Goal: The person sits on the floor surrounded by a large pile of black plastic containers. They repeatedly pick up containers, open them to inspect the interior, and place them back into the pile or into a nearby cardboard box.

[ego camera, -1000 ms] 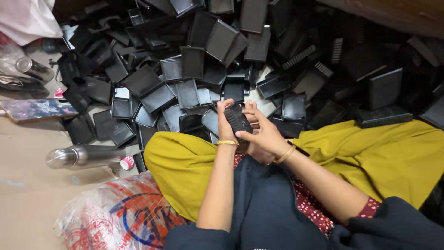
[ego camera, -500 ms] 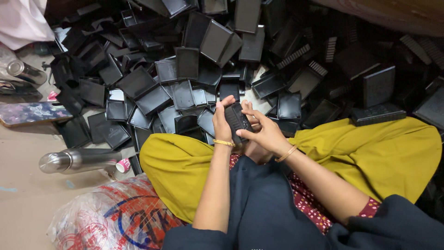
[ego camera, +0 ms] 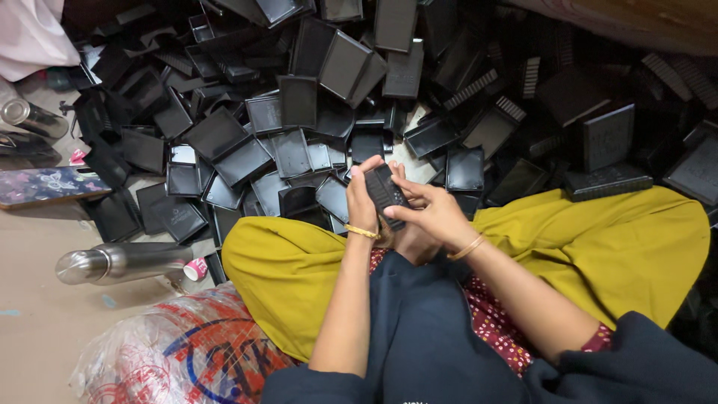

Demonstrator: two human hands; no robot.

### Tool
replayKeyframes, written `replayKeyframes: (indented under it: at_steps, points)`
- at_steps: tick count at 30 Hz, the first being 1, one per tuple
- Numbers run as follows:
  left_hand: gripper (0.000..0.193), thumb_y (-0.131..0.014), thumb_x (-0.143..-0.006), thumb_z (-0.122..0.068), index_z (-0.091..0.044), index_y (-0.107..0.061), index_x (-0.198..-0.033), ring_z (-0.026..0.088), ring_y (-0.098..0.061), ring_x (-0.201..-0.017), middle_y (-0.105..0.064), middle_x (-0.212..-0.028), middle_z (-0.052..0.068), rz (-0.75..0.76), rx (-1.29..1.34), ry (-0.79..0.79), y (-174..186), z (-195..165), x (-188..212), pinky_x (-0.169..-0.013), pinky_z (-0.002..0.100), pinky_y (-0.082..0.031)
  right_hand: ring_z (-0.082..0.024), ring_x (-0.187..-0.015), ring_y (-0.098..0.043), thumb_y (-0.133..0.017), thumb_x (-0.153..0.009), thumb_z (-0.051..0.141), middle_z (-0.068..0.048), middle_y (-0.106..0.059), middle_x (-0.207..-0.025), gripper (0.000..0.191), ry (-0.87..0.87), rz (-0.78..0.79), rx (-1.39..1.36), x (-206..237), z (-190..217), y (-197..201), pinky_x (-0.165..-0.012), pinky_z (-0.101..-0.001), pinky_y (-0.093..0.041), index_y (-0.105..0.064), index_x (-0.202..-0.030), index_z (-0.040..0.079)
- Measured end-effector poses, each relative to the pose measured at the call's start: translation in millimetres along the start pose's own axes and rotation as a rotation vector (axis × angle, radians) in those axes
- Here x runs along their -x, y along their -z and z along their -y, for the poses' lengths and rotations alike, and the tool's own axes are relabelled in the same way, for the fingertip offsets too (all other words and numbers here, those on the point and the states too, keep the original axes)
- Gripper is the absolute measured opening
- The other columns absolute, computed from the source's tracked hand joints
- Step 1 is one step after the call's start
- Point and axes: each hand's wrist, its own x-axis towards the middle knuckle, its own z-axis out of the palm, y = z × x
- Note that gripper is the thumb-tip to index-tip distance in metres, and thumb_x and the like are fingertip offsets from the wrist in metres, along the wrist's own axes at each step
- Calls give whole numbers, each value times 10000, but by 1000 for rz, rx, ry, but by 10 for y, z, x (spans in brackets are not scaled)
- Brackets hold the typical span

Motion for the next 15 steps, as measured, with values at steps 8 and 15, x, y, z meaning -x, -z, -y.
replayKeyframes:
  at_steps: [8,15]
  points:
    - [580,-398,-1090,-516,-7,-658,-996,152,-616,-813,-661,-868,101,34,-554,-161,56,-187,-11,-779,309,-524,-153,-894,-685,-761,-913,280,-95,-756,-1050,500,-349,316,-483,-61,-115,187,-770,-304,-558,-717,-1292,-44]
    - [472,-608,-1014,-388,12,-601,-762,193,-441,-565,-491,-617,144,-240,-966,-344,73,-466,84,-593,386,-428,-255,-669,-742,-795,-810,370,-193,-729,-768,478,-75,16,440,235,230,90,-656,-344,-565,-730,-1185,83]
